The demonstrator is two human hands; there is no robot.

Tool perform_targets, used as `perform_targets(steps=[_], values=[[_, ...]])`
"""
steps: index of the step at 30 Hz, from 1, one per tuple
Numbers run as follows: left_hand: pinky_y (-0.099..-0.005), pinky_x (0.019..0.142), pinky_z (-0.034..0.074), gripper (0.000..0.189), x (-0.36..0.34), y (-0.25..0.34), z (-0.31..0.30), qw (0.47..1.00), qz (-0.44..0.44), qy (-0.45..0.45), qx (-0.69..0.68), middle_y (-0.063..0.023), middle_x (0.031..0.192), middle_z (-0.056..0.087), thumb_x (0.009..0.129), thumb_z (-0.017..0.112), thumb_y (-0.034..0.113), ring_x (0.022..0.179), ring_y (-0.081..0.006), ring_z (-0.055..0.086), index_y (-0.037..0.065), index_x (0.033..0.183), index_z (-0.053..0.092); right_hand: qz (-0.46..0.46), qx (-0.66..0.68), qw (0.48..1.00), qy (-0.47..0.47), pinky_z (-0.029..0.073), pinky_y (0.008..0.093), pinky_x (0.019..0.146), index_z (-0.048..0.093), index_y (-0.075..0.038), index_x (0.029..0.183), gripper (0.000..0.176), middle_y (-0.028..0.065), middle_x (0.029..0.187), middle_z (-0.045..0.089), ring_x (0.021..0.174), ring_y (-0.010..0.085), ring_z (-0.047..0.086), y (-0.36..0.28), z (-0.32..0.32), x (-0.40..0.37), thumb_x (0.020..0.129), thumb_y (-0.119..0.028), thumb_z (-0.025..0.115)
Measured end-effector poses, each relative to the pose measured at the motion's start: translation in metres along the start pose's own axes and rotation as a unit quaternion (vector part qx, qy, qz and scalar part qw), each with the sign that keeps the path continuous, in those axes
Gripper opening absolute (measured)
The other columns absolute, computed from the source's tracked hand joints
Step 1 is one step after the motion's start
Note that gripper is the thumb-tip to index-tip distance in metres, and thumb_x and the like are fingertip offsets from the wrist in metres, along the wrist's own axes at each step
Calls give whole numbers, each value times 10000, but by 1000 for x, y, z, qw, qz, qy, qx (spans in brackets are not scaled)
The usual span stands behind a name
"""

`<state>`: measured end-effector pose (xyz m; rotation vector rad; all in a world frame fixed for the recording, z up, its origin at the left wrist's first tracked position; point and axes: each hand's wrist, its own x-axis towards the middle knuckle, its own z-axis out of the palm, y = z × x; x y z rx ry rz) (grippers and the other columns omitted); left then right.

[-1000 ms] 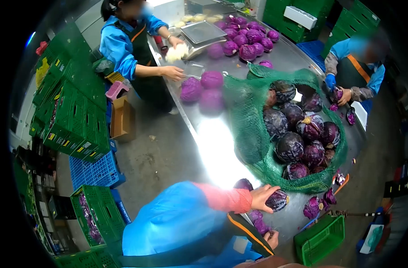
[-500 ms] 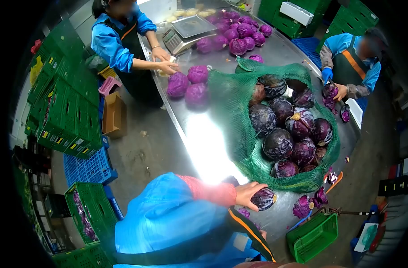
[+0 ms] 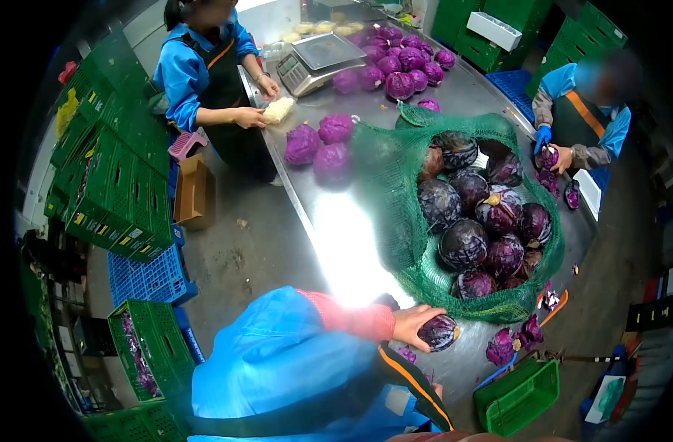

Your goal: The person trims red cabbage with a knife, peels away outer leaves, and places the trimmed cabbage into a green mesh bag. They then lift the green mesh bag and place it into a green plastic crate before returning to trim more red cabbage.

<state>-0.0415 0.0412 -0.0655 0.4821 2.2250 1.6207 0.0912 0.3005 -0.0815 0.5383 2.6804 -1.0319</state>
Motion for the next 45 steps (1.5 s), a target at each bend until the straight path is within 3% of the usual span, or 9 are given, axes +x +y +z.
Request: perform_targets(steps=[7, 10, 13, 18, 19, 23, 25, 33, 45], values=[[-448, 1061, 357, 1093, 0, -3, 3, 1000, -2, -3, 1, -233, 1356, 378, 655, 843, 298, 1278, -371, 395, 44, 1493, 190, -45, 33, 998, 3, 491, 432, 687, 656, -63, 942, 237, 190, 811, 645, 747, 370, 624, 1, -2, -4, 829, -268, 622], [-411, 957, 444, 1067, 6, -31, 19, 993, 69, 79, 48, -210, 1177, 488, 626, 845, 446, 1128, -369, 510, 86, 1457, 282, -49, 36, 998, 6, 484, 452, 674, 648, -55, 927, 226, 210, 796, 637, 740, 401, 615, -2, -1, -6, 831, -257, 613], [-412, 1001, 415, 1078, 12, -47, 31, 993, 64, 87, 51, -219, 1207, 491, 619, 845, 454, 1153, -367, 504, 41, 1450, 296, -147, 3, 984, 100, 481, 482, 635, 643, -49, 894, 226, 217, 775, 628, 730, 426, 613, 57, 26, 15, 781, -244, 637], [-445, 1035, 388, 1054, 35, -131, 74, 988, 131, 73, 24, -224, 1254, 445, 619, 866, 387, 1202, -375, 461, 85, 1457, 303, -134, -36, 990, 34, 495, 501, 701, 656, -108, 1011, 258, 189, 870, 658, 793, 412, 632, 25, 3, 0, 817, -274, 622], [-441, 1038, 388, 1050, 24, -93, 52, 992, 104, 64, -20, -222, 1255, 436, 624, 868, 367, 1203, -370, 460, 86, 1459, 296, -183, -64, 975, 111, 474, 408, 580, 587, -39, 868, 135, 180, 660, 582, 594, 331, 595, 24, 6, -3, 802, -135, 657], [-426, 1050, 382, 1055, 7, -23, 18, 998, 39, 52, 1, -225, 1253, 421, 628, 875, 343, 1200, -362, 456, 65, 1456, 283, -156, -15, 982, 104, 496, 440, 665, 613, -54, 956, 184, 185, 806, 642, 742, 375, 640, 5, 4, -5, 806, -161, 626], [-430, 1057, 373, 1060, 7, -21, 17, 998, 29, 48, -11, -229, 1264, 412, 627, 878, 341, 1206, -365, 448, 57, 1454, 280, -123, -40, 991, 38, 510, 484, 779, 619, -77, 1072, 304, 195, 973, 676, 887, 409, 648, 18, 0, -2, 849, -281, 586], [-447, 1081, 345, 1055, 4, -16, 19, 999, 11, 43, -31, -237, 1298, 383, 635, 877, 335, 1238, -367, 413, 54, 1451, 270, -75, -70, 994, 28, 497, 489, 787, 606, -70, 1077, 281, 225, 956, 662, 901, 410, 637, -3, -12, -14, 887, -276, 578], [-446, 1074, 356, 1057, 0, 0, 18, 998, 2, 58, 2, -233, 1272, 393, 632, 880, 340, 1209, -356, 438, 58, 1450, 273, -216, -38, 966, 133, 481, 491, 636, 597, -36, 891, 182, 201, 762, 629, 713, 412, 617, 12, 2, -8, 793, -173, 667]])
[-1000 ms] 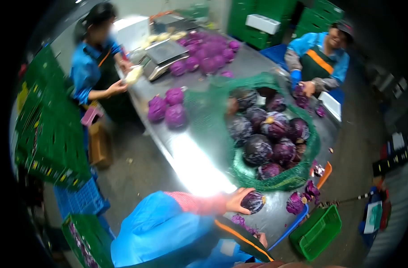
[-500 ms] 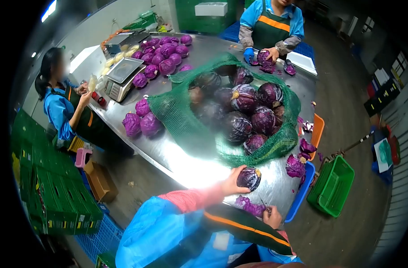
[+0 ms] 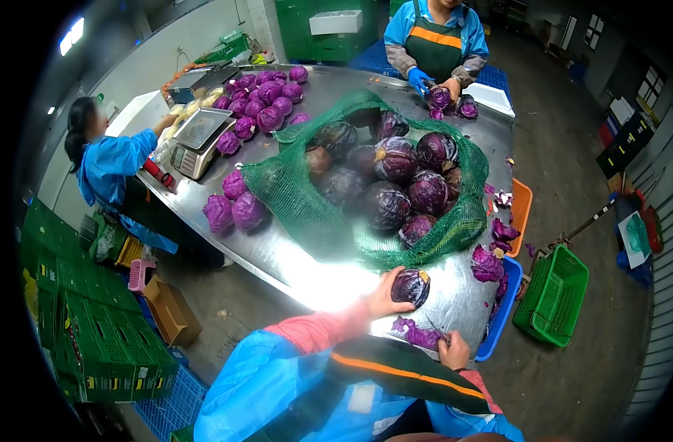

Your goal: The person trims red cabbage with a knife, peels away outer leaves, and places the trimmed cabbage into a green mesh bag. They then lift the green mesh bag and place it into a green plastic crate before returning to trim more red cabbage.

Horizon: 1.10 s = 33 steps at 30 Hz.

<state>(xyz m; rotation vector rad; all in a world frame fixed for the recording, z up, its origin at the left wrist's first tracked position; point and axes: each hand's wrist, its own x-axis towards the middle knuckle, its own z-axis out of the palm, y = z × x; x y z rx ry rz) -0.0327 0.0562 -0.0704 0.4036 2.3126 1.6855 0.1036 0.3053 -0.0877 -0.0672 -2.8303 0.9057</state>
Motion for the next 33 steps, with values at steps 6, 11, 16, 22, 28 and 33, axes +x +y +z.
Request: perform_targets(steps=[6, 11, 16, 22, 28, 33], values=[[-443, 1073, 360, 1061, 1, 1, 2, 1000, 2, 10, -3, -230, 1265, 395, 632, 885, 325, 1207, -353, 446, 52, 1452, 269, -31, -16, 999, 8, 483, 442, 586, 595, -26, 757, 157, 190, 681, 614, 644, 375, 622, 2, 0, 1, 740, -128, 713], [-444, 1080, 355, 1073, 1, 4, 1, 1000, -11, 6, 1, -226, 1271, 388, 631, 887, 313, 1223, -352, 438, 42, 1456, 257, -25, 17, 1000, 9, 468, 435, 566, 595, -25, 759, 160, 187, 675, 608, 633, 369, 615, 2, 0, 1, 737, -124, 718], [-437, 1085, 352, 1076, 3, 8, 0, 1000, -27, -2, 6, -221, 1277, 384, 633, 886, 307, 1232, -344, 437, 26, 1456, 251, -40, 23, 999, 13, 464, 433, 562, 589, -21, 754, 157, 183, 680, 609, 627, 360, 614, 4, 1, 2, 744, -115, 714], [-434, 1080, 358, 1081, 5, -1, 2, 1000, -5, 1, 18, -215, 1269, 392, 633, 887, 293, 1233, -337, 445, 8, 1454, 244, -37, 24, 999, 1, 464, 433, 561, 586, -15, 760, 151, 181, 677, 610, 620, 359, 613, 2, -2, 4, 748, -107, 705], [-439, 1073, 359, 1075, 3, 6, 0, 999, -11, 0, 30, -221, 1295, 388, 631, 889, 279, 1229, -334, 450, 18, 1455, 248, -34, 19, 999, -11, 469, 438, 572, 597, -24, 775, 152, 182, 695, 622, 641, 361, 621, 0, -1, 5, 754, -128, 706], [-435, 1108, 321, 1093, 4, 21, 1, 998, -28, -3, -61, -245, 1360, 387, 623, 863, 365, 1312, -352, 380, 1, 1458, 259, 9, -41, 998, -37, 474, 452, 599, 616, -43, 794, 152, 179, 722, 635, 675, 392, 616, 24, 9, -7, 759, -156, 711]])
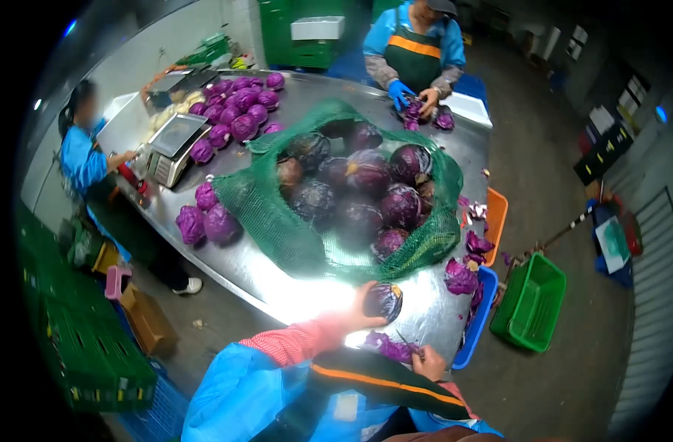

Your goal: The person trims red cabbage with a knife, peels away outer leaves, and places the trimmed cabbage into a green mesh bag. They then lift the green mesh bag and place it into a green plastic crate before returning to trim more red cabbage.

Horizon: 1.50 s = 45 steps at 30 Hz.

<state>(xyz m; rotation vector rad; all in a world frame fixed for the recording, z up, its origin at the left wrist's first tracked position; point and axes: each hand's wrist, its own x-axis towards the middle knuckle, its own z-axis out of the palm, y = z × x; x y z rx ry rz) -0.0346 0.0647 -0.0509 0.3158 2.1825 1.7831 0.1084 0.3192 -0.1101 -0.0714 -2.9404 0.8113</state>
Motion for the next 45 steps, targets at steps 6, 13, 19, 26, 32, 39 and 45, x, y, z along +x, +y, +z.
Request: perform_targets(steps=[6, 13, 19, 26, 32, 39, 45], values=[[-444, 1063, 374, 1051, 0, -32, -4, 997, 22, 1, 71, -248, 1311, 400, 657, 863, 327, 1255, -359, 430, 46, 1464, 251, 57, 2, 995, -84, 510, 502, 704, 650, -104, 1058, 299, 191, 891, 667, 802, 409, 639, -17, -11, 8, 823, -287, 618], [-450, 1060, 370, 1060, -2, -23, -6, 998, 3, 0, 63, -250, 1284, 405, 638, 866, 362, 1219, -384, 436, 53, 1458, 270, 4, 17, 1000, -2, 485, 441, 603, 596, 3, 774, 177, 227, 730, 630, 666, 384, 621, -26, -13, 9, 796, -142, 695], [-440, 1085, 353, 1088, 5, -48, 0, 998, 33, -11, 53, -234, 1373, 387, 643, 869, 340, 1279, -344, 422, 33, 1469, 233, 44, 16, 999, -11, 475, 474, 610, 598, -12, 770, 172, 233, 722, 624, 692, 409, 625, -34, -19, 8, 771, -148, 703], [-413, 1050, 398, 1012, 11, -61, 3, 998, 53, -4, 18, -207, 1346, 457, 621, 884, 263, 1268, -295, 461, -1, 1417, 317, 37, -6, 999, 7, 481, 468, 605, 594, -20, 772, 195, 221, 721, 629, 678, 411, 621, -37, -21, 8, 787, -183, 700], [-439, 1080, 365, 1061, 14, -63, -4, 997, 56, -44, 20, -249, 1335, 376, 672, 870, 291, 1255, -349, 437, 23, 1466, 219, 30, -7, 999, 26, 485, 455, 589, 582, -22, 762, 211, 217, 706, 623, 662, 399, 619, -45, -23, 13, 794, -194, 699], [-424, 1062, 380, 1058, 1, -19, -8, 998, 23, 1, 50, -238, 1305, 421, 622, 887, 267, 1240, -339, 458, 24, 1449, 274, 18, -21, 999, 29, 478, 447, 571, 562, -28, 738, 231, 199, 687, 615, 638, 382, 614, -46, -21, 14, 790, -199, 708], [-416, 1049, 394, 1031, 0, -9, -7, 1000, 7, 5, 12, -237, 1298, 444, 602, 880, 268, 1234, -343, 472, 24, 1432, 318, 8, -40, 999, 27, 470, 443, 571, 545, -27, 729, 231, 193, 673, 596, 627, 383, 601, -35, -15, 13, 784, -183, 706]])
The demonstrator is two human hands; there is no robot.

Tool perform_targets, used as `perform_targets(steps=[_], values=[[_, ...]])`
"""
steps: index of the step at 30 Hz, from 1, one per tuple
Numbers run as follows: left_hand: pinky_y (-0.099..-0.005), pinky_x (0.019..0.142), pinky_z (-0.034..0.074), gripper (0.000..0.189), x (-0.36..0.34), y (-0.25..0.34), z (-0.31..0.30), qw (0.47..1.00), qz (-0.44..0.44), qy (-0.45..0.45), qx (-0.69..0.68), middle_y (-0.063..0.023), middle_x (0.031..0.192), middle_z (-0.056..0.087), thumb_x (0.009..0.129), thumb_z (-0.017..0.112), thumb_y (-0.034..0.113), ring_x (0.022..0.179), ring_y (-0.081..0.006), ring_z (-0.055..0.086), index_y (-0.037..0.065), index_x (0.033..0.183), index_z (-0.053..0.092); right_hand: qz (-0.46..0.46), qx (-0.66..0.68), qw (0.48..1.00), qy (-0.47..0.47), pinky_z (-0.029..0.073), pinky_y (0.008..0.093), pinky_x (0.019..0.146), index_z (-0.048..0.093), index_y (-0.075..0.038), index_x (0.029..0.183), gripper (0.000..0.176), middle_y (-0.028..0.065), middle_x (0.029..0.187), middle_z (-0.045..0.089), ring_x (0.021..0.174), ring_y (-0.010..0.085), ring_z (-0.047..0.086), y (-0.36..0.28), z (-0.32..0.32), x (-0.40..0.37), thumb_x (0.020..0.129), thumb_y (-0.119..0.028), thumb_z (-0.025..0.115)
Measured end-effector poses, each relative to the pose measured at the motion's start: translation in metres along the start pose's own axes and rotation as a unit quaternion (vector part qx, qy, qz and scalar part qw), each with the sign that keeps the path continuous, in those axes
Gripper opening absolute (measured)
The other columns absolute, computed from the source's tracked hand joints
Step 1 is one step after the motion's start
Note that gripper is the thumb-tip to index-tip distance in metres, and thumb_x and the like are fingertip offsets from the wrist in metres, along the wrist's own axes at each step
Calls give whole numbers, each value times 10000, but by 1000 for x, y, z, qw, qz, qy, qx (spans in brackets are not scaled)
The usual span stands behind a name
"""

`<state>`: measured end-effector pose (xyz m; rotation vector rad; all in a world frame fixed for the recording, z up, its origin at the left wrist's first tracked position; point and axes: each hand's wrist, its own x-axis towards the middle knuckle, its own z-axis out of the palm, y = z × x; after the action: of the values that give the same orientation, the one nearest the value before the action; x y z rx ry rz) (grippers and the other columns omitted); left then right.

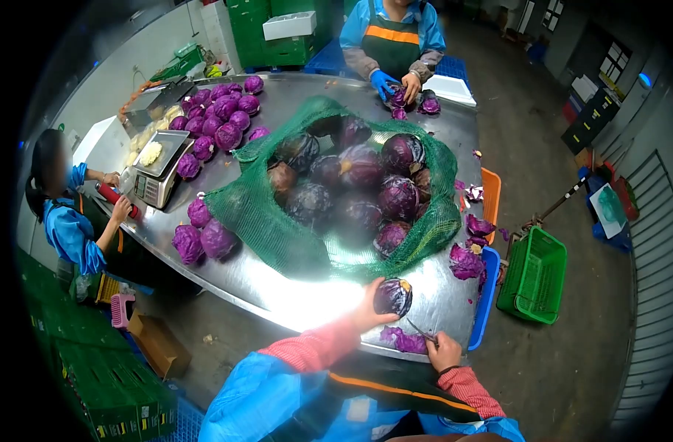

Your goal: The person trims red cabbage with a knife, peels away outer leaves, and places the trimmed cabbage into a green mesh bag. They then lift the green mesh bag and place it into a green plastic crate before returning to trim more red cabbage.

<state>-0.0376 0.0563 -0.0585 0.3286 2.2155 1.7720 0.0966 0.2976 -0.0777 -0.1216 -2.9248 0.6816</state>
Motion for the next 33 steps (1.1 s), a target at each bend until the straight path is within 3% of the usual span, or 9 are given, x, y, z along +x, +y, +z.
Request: perform_targets(steps=[9, 19, 20, 23, 27, 33], values=[[-416, 1061, 376, 1047, -3, 13, 4, 997, -2, 12, -79, -231, 1300, 448, 595, 886, 314, 1245, -347, 453, 4, 1424, 326, -1, 26, 1000, 5, 460, 450, 558, 544, -26, 735, 236, 195, 670, 590, 622, 389, 594, -5, -6, 1, 787, -191, 705], [-417, 1086, 352, 1049, -5, 6, 7, 999, 6, 28, 26, -229, 1349, 421, 615, 864, 344, 1293, -343, 418, 10, 1436, 302, -11, 10, 1000, 24, 458, 446, 557, 543, -28, 722, 266, 189, 660, 590, 604, 373, 593, -1, -6, 0, 793, -220, 714], [-482, 1094, 329, 1136, -3, -2, 6, 1000, 0, -14, 23, -238, 1396, 303, 647, 878, 255, 1313, -362, 351, 77, 1493, 142, -11, 13, 999, 28, 458, 446, 556, 543, -29, 720, 268, 190, 660, 591, 602, 373, 593, -2, -6, -1, 793, -222, 714], [-416, 1090, 351, 1028, -4, -7, 9, 999, 16, 32, 33, -224, 1362, 416, 629, 855, 329, 1297, -336, 417, 18, 1438, 300, -2, 14, 999, 41, 458, 446, 554, 545, -31, 716, 267, 189, 660, 593, 600, 375, 594, -1, 0, -3, 792, -222, 716], [-410, 1092, 346, 1029, -8, 11, 13, 998, -16, 26, -59, -221, 1364, 415, 635, 854, 310, 1294, -321, 420, 17, 1442, 288, 11, 23, 999, 41, 460, 449, 556, 554, -32, 723, 257, 187, 655, 593, 602, 378, 596, -1, -2, -5, 791, -217, 717], [-411, 1093, 343, 1050, -3, -9, 14, 999, 15, 25, -35, -201, 1379, 407, 633, 864, 292, 1303, -301, 414, 21, 1453, 265, -3, 36, 996, 76, 455, 449, 543, 542, -32, 716, 251, 186, 646, 579, 594, 378, 589, 2, 1, -6, 778, -193, 725]])
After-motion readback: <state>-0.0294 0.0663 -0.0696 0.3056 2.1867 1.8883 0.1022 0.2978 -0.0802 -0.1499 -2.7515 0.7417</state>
